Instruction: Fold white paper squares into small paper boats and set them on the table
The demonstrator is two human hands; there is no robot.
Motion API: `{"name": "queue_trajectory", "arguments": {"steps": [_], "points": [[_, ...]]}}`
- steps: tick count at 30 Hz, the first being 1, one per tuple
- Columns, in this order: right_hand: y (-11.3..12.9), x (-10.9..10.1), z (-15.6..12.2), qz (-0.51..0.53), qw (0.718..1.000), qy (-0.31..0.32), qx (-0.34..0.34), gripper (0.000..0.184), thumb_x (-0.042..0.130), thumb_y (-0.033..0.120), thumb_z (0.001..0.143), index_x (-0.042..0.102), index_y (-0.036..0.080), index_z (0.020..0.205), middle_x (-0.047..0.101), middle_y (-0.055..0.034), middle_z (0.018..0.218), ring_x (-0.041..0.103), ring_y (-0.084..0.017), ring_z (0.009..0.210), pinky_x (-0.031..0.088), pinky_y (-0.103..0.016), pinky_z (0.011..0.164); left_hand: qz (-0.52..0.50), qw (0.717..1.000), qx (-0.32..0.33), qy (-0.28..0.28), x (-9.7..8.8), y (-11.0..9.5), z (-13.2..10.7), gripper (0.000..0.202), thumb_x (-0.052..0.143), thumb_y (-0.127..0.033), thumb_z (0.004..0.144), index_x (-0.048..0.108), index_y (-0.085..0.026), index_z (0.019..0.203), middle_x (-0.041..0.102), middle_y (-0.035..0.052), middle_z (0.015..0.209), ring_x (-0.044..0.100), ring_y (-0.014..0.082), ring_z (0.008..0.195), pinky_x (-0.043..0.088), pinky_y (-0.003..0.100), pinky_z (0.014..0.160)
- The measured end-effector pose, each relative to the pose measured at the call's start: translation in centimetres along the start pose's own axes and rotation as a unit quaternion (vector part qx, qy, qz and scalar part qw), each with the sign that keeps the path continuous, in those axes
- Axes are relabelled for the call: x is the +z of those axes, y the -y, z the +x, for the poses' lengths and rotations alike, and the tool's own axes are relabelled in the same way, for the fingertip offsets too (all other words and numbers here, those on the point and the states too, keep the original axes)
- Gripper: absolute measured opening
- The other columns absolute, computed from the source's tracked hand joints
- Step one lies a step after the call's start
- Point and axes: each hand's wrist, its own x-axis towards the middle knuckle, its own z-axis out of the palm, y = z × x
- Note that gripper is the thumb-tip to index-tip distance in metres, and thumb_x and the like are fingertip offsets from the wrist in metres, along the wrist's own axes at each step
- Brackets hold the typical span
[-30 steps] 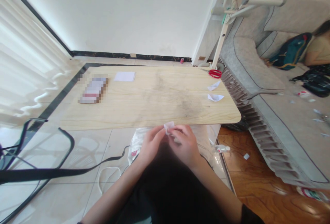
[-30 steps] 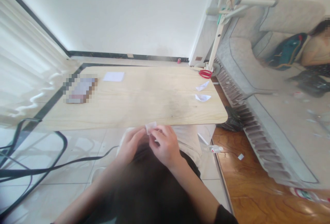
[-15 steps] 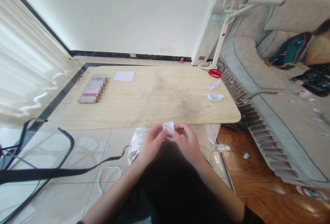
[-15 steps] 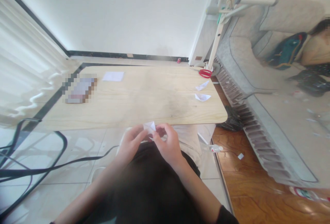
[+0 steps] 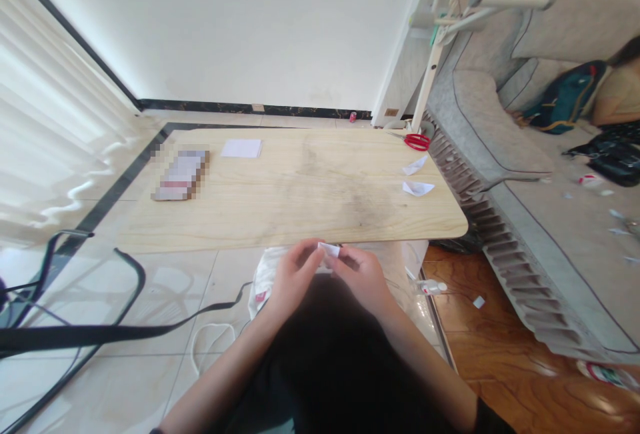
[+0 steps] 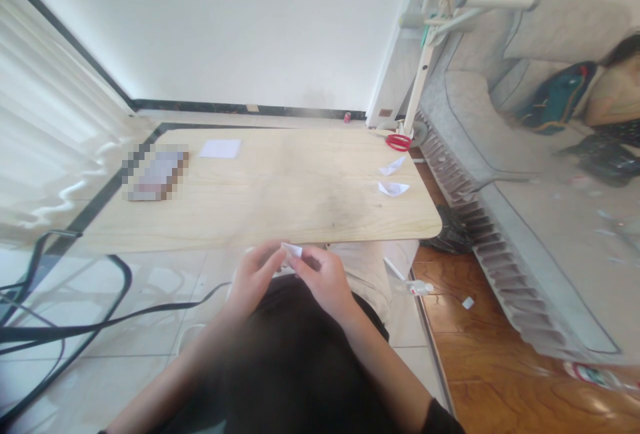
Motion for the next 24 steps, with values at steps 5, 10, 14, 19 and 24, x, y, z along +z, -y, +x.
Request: {"name": "queue_trajectory", "arguments": {"steps": [5,10,14,19,24], "points": [[0.08,0.0,0.01,0.031,0.999,0.015,0.022,0.027,0.069,0.045,0.082,0.075,0.018,0.087,0.072,-0.0022,0.075,0.065,-0.017,0.065,0.053,-0.028,0.059,0.006,1.0,0.001,0.002,0.0,-0.22,0.04,0.021,0.064,-0.036,0.082,0.072,-0.016,0.081,0.072,0.0035,0.076,0.065,0.0186,0.071,0.05,0.028,0.068],[0.19,-0.09,-0.06,0.012,1.0,0.024,0.007,0.026,0.069,0.041,0.082,0.074,0.017,0.09,0.073,-0.003,0.078,0.066,-0.019,0.071,0.051,-0.029,0.065,0.001,1.0,0.0,-0.025,0.14,-0.15,-0.07,0.021,0.064,-0.036,0.082,0.07,-0.016,0.079,0.069,0.0023,0.07,0.062,0.0167,0.064,0.049,0.027,0.063],[0.24,-0.23,-0.07,-0.03,0.999,0.04,-0.011,0.025,0.067,0.041,0.084,0.073,0.017,0.08,0.068,-0.0005,0.068,0.061,-0.016,0.064,0.046,-0.027,0.06,0.012,0.999,0.012,-0.028,0.1,-0.19,-0.13,0.02,0.063,-0.034,0.082,0.07,-0.016,0.076,0.069,0.0029,0.071,0.062,0.0178,0.068,0.049,0.028,0.066],[-0.08,-0.22,0.01,-0.023,0.999,0.03,-0.006,0.025,0.07,0.04,0.082,0.07,0.016,0.074,0.067,0.0001,0.066,0.059,-0.015,0.062,0.045,-0.026,0.059,0.024,1.0,0.009,-0.01,0.0,-0.04,-0.16,0.022,0.059,-0.032,0.084,0.072,-0.015,0.082,0.071,0.0046,0.077,0.062,0.0188,0.072,0.048,0.028,0.066],[-0.48,-0.26,0.1,0.0,0.999,0.047,0.01,0.026,0.069,0.042,0.083,0.073,0.016,0.082,0.07,-0.0014,0.069,0.061,-0.016,0.062,0.047,-0.026,0.059,0.015,1.0,0.003,-0.012,-0.06,0.16,-0.07,0.022,0.059,-0.032,0.083,0.071,-0.014,0.081,0.069,0.0035,0.074,0.06,0.0172,0.069,0.047,0.027,0.064]]}}
